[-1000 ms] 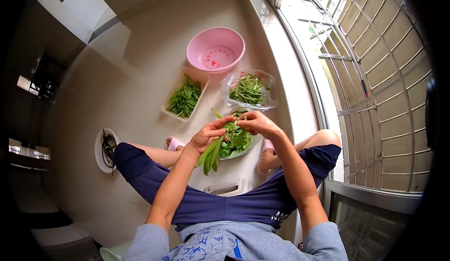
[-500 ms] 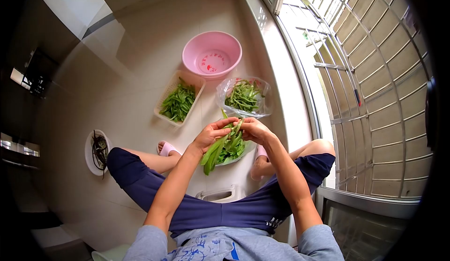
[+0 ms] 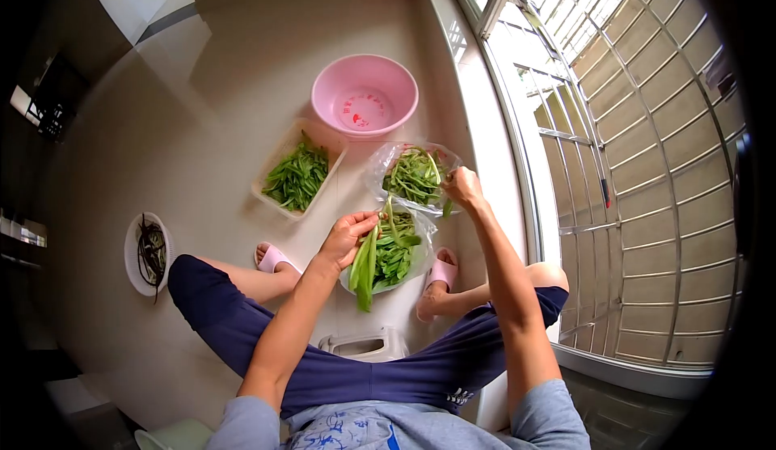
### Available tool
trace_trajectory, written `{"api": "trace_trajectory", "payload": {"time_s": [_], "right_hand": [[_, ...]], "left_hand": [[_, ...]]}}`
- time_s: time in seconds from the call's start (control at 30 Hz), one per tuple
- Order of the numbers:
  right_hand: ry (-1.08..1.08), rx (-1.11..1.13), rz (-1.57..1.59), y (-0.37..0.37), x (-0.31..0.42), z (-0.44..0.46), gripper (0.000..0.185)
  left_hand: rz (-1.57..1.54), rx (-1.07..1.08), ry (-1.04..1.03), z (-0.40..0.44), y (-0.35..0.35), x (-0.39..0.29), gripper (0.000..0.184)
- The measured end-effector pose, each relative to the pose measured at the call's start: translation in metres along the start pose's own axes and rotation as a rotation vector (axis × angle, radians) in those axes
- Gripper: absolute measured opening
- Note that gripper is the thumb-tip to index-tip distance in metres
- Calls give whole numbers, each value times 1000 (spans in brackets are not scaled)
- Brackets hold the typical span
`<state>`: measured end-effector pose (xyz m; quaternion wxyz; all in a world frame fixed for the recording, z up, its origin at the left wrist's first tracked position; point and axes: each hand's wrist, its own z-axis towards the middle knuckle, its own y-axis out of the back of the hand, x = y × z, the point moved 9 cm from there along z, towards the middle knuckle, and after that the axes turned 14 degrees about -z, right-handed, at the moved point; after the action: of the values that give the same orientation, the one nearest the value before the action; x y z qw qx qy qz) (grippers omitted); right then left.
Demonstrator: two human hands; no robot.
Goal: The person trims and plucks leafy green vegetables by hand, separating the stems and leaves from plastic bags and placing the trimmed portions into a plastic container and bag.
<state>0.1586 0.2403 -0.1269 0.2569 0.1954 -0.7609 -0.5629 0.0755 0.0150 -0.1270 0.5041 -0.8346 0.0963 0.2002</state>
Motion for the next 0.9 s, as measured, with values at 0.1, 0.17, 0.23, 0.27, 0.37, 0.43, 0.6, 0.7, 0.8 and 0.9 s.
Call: {"api": "trace_trajectory", "payload": {"time_s": [0.1,0.17,0.23,0.27,0.37,0.43,0.6,0.7,0.8,0.9], "right_hand": [[177,92,364,26,37,-36,22],[294,290,519,35,68,-73,23],[360,399,657,35,91,-105,26],[368,417,739,33,99,-115,28],[383,486,835,24,114,-134,27],[421,514,770,19,119,-140,20],[344,917,1032,7,117,-156,20],[378,1115,1201,1,120,-165,24],[396,1197,1274,-1,121,-169,27],[375,1218,1373,-3,120,-164,30]], "left_hand": [[-10,-27,-25,-11,-1,-9,18],[-29,-10,-20,-16,-6,-12,19],[-27,-21,-15,-21,-11,-12,19],[-23,-26,-12,-24,-14,-13,19],[-4,-40,-23,-33,-29,-14,18],[13,-56,-33,-38,-33,-17,18],[58,0,-41,-46,-44,-26,15],[59,15,-19,-47,-40,-26,14],[87,-4,-5,-50,-42,-27,14],[112,41,5,-51,-50,-29,16]]}}
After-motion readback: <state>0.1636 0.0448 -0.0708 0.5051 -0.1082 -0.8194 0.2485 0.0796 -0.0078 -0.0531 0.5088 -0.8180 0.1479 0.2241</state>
